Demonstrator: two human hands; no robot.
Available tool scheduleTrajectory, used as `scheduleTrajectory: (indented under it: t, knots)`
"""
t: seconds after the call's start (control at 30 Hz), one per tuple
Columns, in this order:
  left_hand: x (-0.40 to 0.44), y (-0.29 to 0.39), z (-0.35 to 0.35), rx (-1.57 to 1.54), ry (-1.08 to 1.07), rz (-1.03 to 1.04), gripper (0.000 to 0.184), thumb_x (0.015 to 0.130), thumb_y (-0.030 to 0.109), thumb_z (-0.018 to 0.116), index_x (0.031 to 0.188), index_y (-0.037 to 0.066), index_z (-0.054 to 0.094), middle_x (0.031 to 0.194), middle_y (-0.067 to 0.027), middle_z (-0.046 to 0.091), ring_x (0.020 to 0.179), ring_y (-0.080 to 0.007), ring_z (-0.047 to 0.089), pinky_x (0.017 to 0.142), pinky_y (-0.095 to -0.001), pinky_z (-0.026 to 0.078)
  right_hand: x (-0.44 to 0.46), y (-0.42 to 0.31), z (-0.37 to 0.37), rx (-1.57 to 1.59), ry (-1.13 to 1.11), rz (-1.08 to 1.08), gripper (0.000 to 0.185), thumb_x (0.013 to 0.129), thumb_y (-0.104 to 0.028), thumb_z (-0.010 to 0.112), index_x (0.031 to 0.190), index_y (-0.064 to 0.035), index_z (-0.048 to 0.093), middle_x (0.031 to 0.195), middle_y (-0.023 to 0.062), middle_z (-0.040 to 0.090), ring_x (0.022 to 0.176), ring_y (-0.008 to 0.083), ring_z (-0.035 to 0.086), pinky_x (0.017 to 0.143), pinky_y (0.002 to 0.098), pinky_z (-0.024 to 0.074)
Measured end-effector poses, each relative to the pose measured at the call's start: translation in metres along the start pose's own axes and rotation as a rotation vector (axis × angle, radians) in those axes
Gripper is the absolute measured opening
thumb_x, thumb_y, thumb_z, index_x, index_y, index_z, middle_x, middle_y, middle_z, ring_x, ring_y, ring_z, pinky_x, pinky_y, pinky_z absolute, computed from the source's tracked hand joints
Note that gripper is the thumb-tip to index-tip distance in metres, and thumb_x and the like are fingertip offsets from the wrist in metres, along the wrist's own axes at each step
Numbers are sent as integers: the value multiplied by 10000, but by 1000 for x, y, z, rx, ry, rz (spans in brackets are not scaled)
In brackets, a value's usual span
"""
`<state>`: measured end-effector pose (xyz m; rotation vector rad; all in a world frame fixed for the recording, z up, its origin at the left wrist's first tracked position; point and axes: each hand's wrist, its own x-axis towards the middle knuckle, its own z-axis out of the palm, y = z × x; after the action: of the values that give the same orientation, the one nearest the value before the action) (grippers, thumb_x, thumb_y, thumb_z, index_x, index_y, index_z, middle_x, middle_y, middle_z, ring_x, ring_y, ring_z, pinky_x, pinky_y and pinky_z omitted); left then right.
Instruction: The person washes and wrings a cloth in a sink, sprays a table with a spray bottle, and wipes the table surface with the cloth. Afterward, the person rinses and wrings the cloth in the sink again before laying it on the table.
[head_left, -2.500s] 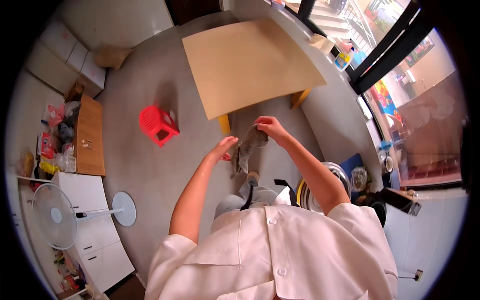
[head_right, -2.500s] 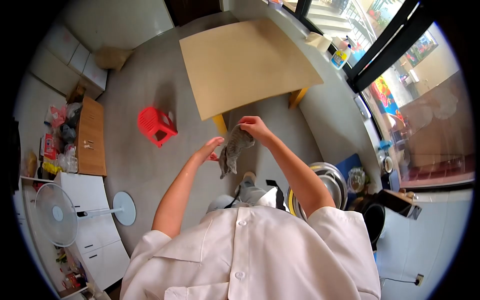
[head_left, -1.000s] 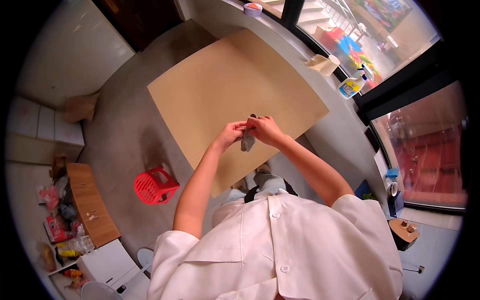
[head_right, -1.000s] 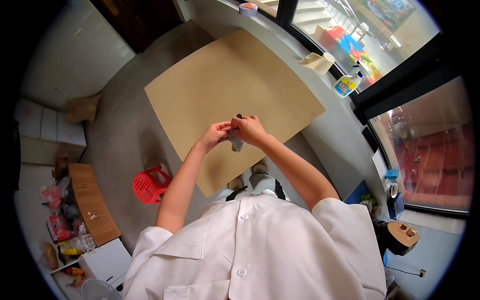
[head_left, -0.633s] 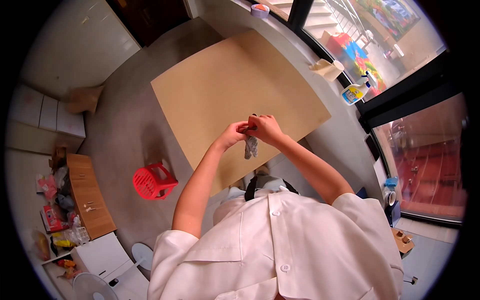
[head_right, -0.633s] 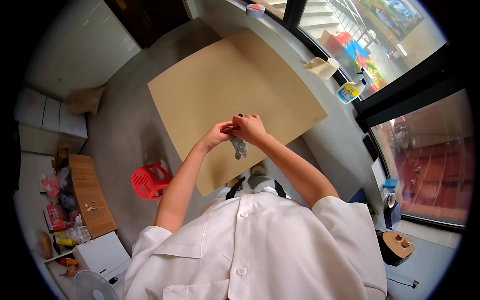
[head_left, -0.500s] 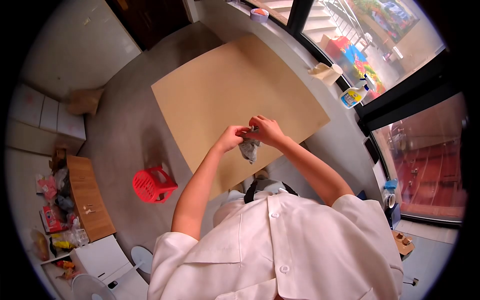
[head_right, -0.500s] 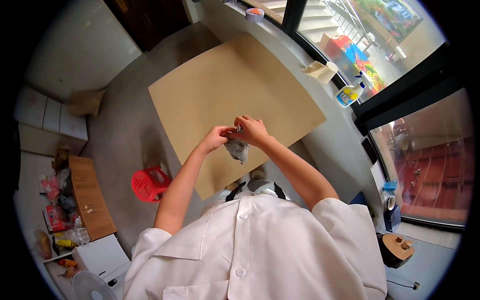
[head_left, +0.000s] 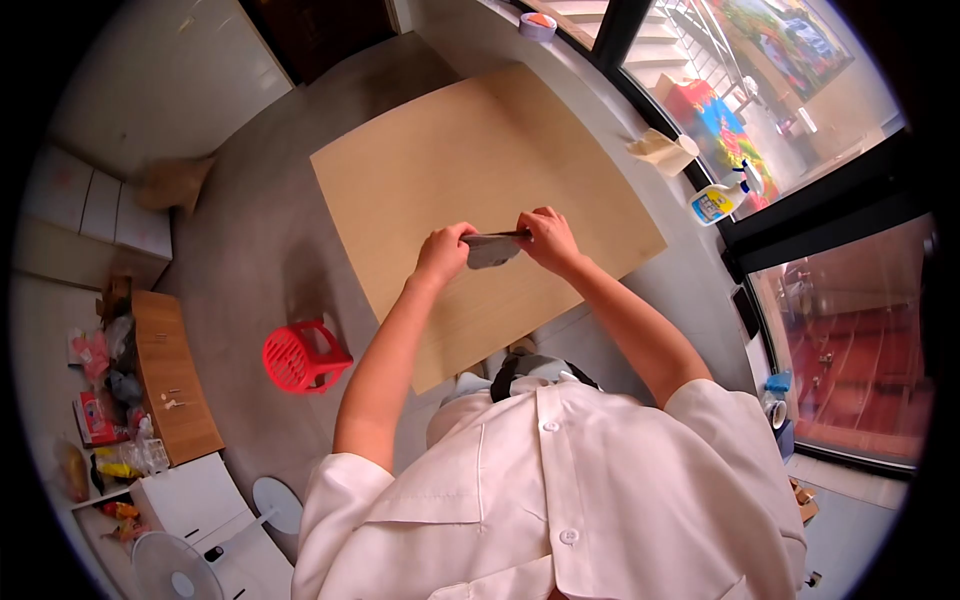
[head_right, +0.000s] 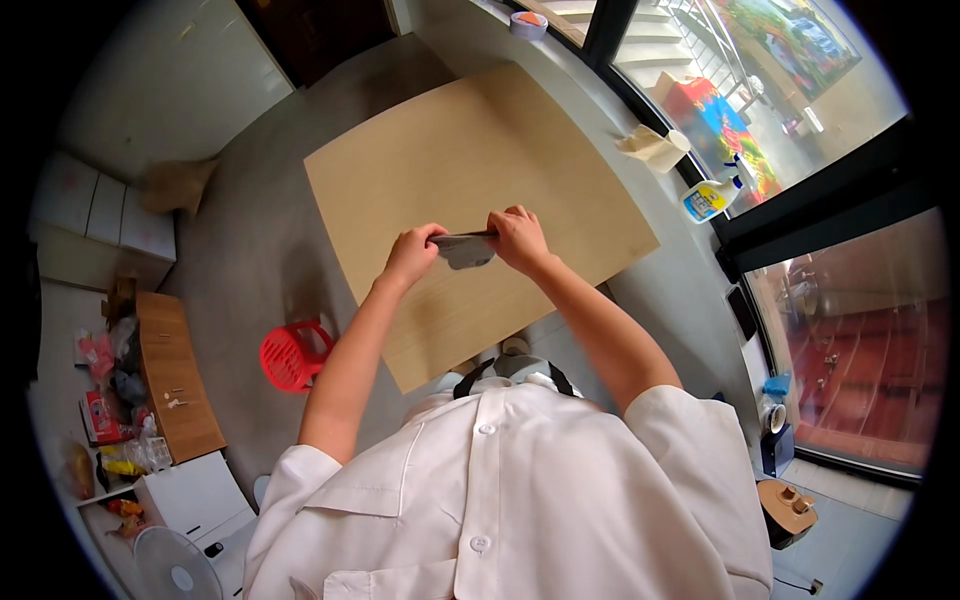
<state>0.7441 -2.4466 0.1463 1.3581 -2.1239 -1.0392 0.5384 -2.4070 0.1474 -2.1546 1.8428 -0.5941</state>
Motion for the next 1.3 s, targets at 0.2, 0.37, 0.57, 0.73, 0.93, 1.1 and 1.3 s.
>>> scheduleTrajectory:
  t: [0.2, 0.37, 0.57, 0.73, 0.93, 1.1, 1.3]
  knots:
    - [-11, -14, -1, 164, 151, -10, 211, 735, 57, 485, 902, 74, 613, 759, -144, 624, 686, -278, 606, 635, -349, 473, 1, 1, 14, 295, 26, 19, 166, 697, -41, 585, 854, -66, 539, 835, 83, 622, 825, 288, 575, 682, 376, 454]
    - [-45, -51, 42, 142, -215, 24, 247, 708, 50, 484, 904, 81, 632, 819, -154, 628, 742, -302, 605, 676, -372, 477, -50, 20, 52, 154, -410, 91, 117, 697, -98, 548, 812, -115, 559, 771, 101, 618, 766, 313, 589, 624, 407, 465]
    - [-92, -99, 109, 10, -443, -125, 276, 695, 15, 469, 916, 61, 628, 862, -157, 630, 809, -303, 600, 714, -370, 471, -113, 33, 103, 162, -648, 252, 189, 659, -91, 575, 847, -99, 597, 796, 120, 626, 781, 308, 598, 662, 397, 470]
    - [-105, -111, 120, -49, -460, -245, 260, 701, 20, 465, 900, 59, 627, 825, -151, 631, 767, -284, 602, 692, -367, 465, -132, 43, 124, 238, -645, 272, 198, 670, -100, 583, 865, -92, 612, 839, 133, 634, 811, 316, 598, 700, 386, 475]
    - [-70, -92, 86, -127, -326, -339, 246, 687, 102, 520, 906, 89, 631, 835, -126, 638, 791, -272, 603, 704, -344, 459, -92, 43, 106, 479, -442, 477, 196, 683, -119, 594, 874, -77, 614, 799, 125, 628, 769, 278, 606, 676, 349, 478]
    - [-37, -45, 47, 101, -312, -155, 344, 667, 184, 613, 996, 88, 583, 895, -64, 633, 879, -229, 601, 863, -332, 419, -40, 23, 68, 704, -420, 272, 144, 734, -55, 613, 871, -25, 579, 729, 60, 605, 682, 116, 560, 606, 259, 448]
    - [-9, -5, 38, 206, -178, 169, 347, 699, 292, 666, 980, 100, 597, 936, -61, 625, 915, -242, 582, 855, -351, 418, -12, 4, 41, 878, -351, 182, 173, 743, -146, 638, 863, -36, 581, 764, 82, 617, 682, 157, 597, 617, 270, 474]
